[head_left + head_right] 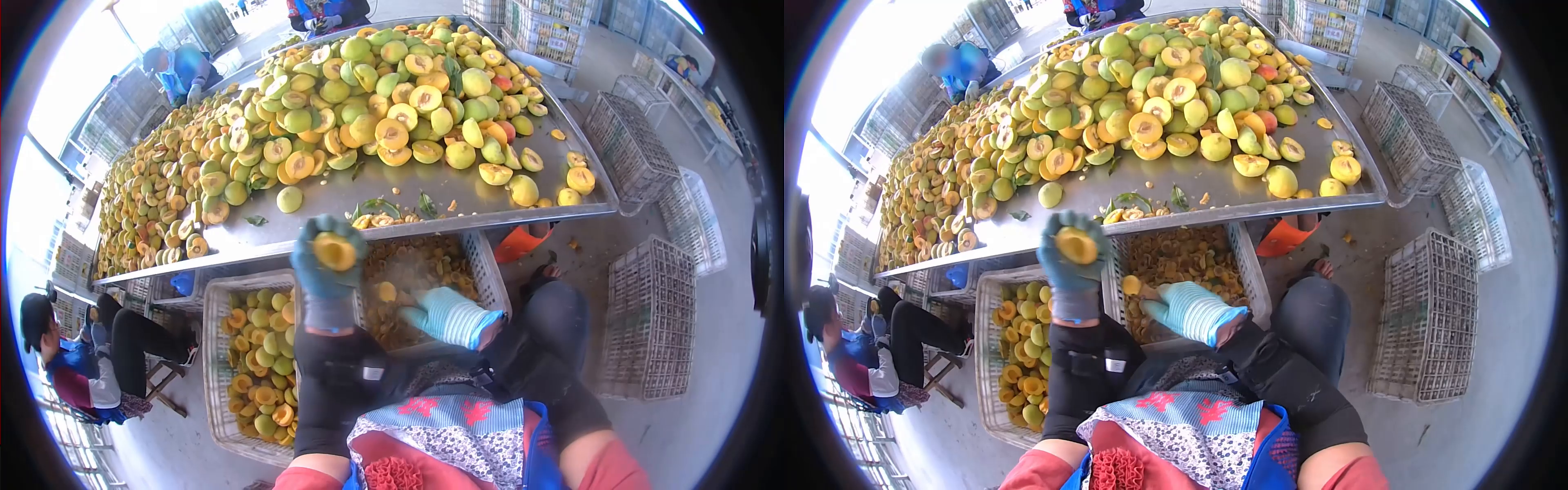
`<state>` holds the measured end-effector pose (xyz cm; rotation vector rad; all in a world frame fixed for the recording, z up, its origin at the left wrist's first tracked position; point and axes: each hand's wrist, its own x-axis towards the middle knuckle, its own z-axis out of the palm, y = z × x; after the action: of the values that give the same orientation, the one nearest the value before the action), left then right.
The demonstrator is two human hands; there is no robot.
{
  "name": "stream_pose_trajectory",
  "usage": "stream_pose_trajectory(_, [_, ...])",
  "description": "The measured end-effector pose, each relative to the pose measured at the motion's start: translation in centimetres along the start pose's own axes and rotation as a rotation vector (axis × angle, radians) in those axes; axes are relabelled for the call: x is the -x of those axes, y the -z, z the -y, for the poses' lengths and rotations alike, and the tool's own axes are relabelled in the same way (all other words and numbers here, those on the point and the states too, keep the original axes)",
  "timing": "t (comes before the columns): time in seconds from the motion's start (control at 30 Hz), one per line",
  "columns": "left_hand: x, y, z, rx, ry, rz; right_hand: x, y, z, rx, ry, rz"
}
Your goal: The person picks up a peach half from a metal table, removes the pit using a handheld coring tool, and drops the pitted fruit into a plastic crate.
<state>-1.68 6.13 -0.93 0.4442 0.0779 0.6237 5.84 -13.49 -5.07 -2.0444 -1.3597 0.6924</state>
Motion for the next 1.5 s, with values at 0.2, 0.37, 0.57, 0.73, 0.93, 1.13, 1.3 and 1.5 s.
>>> stream_pose_trajectory(0.2, [5.4, 2.4, -12.5, -1.623, -0.342, -0.646, 0.3, 2.4, 0.4, 0.165, -0.202, -0.208])
stream_pose_trajectory(0.37, [2.3, 2.8, -13.9, -1.816, -0.432, -0.577, -1.7, 1.5, -0.6, 0.204, -0.225, -0.415])
stream_pose_trajectory(0.57, [-8.7, 5.7, -10.7, -2.325, -0.405, -0.25, -0.6, 1.8, 0.2, 0.179, -0.182, -0.361])
stream_pose_trajectory(0.73, [-11.6, 5.4, -9.7, -2.332, -0.042, -0.154, -0.7, 2.7, 1.0, 0.099, -0.082, -0.439])
stream_pose_trajectory(0.93, [-6.0, -1.5, -5.8, -0.952, 0.213, 0.054, -2.3, 2.2, 1.5, -0.124, 0.122, -0.629])
stream_pose_trajectory(1.13, [-1.1, -1.9, 1.5, -1.103, -0.109, 0.215, -2.4, 2.9, 2.9, -0.287, 0.201, -0.687])
stream_pose_trajectory(1.3, [-0.5, -1.5, 3.5, -0.861, -0.02, 0.112, -2.7, 0.9, 1.4, -0.143, 0.155, -0.644])
stream_pose_trajectory(1.5, [0.2, -1.3, 4.6, -1.049, -0.258, 0.125, -2.4, 0.6, 2.3, -0.325, 0.211, -0.619])
